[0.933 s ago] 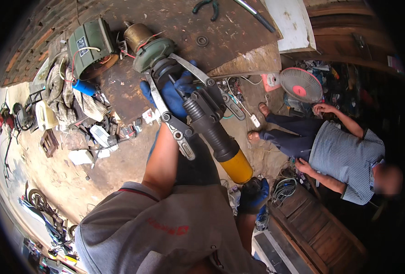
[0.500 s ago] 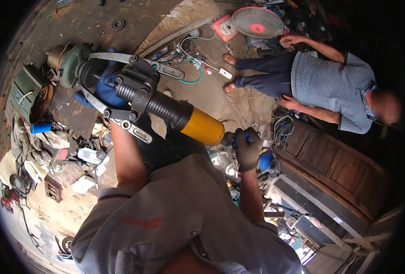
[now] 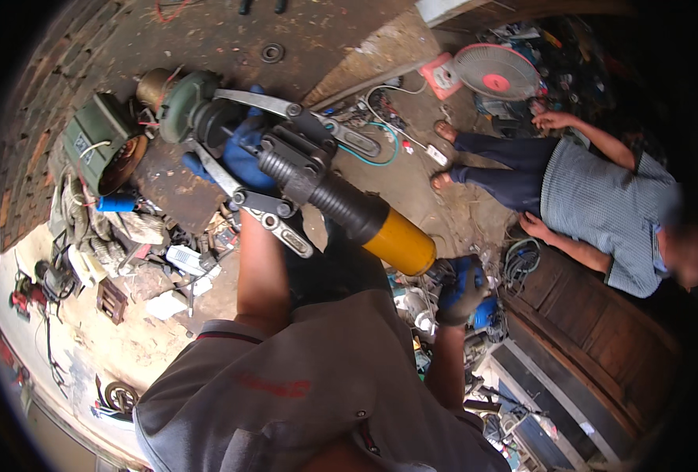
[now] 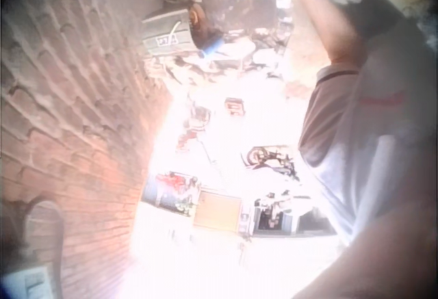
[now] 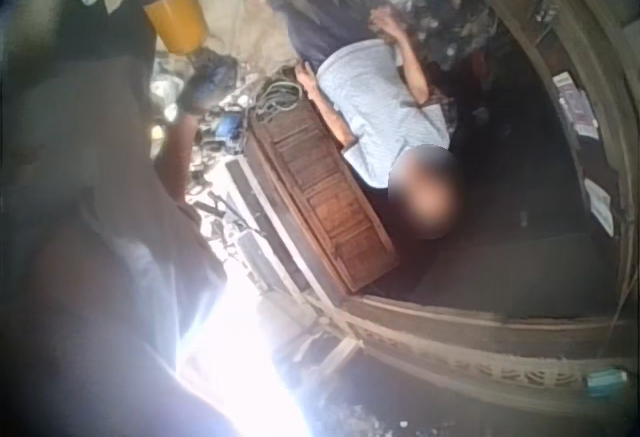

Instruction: The person uses a yellow impact wrench and pliers to work on a motor component on a cluttered workbench. They repeatedly tighten and loosen parts while another person stands nearby.

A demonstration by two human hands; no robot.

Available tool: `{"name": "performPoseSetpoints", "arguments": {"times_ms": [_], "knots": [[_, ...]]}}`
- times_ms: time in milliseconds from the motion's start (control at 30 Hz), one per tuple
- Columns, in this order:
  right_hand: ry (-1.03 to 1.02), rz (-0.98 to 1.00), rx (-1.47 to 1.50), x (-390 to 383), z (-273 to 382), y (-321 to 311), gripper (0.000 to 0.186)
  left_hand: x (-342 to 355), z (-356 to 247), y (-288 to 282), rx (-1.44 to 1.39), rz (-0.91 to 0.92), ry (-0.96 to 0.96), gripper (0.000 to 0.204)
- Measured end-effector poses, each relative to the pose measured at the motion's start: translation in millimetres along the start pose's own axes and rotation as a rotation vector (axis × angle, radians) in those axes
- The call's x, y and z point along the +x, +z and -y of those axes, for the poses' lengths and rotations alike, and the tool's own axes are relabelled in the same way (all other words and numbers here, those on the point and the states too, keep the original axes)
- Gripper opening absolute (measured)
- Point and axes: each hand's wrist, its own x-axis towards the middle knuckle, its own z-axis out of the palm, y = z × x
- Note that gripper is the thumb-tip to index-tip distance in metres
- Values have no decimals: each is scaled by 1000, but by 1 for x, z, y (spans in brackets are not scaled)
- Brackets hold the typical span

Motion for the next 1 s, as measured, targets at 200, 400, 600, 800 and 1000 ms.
{"name": "performPoseSetpoints", "arguments": {"times_ms": [200, 400, 600, 800, 1000], "knots": [[279, -30, 335, 9, -8, -11, 12, 5, 3, 4, -2, 1, 38, 91], [403, -161, 363, -6, -51, 11, 23, 6, 6, 9, -147, 54, 37, 88], [885, -15, 1044, 2, -23, 23, 34, 24, -6, 19, 75, -151, 62, 75], [958, 86, 927, 44, -8, 20, 39, 18, -7, 36, 142, -233, 94, 61], [1167, 467, 1185, 96, -25, 11, 44, 35, -8, 38, 295, -408, 158, 33]]}}
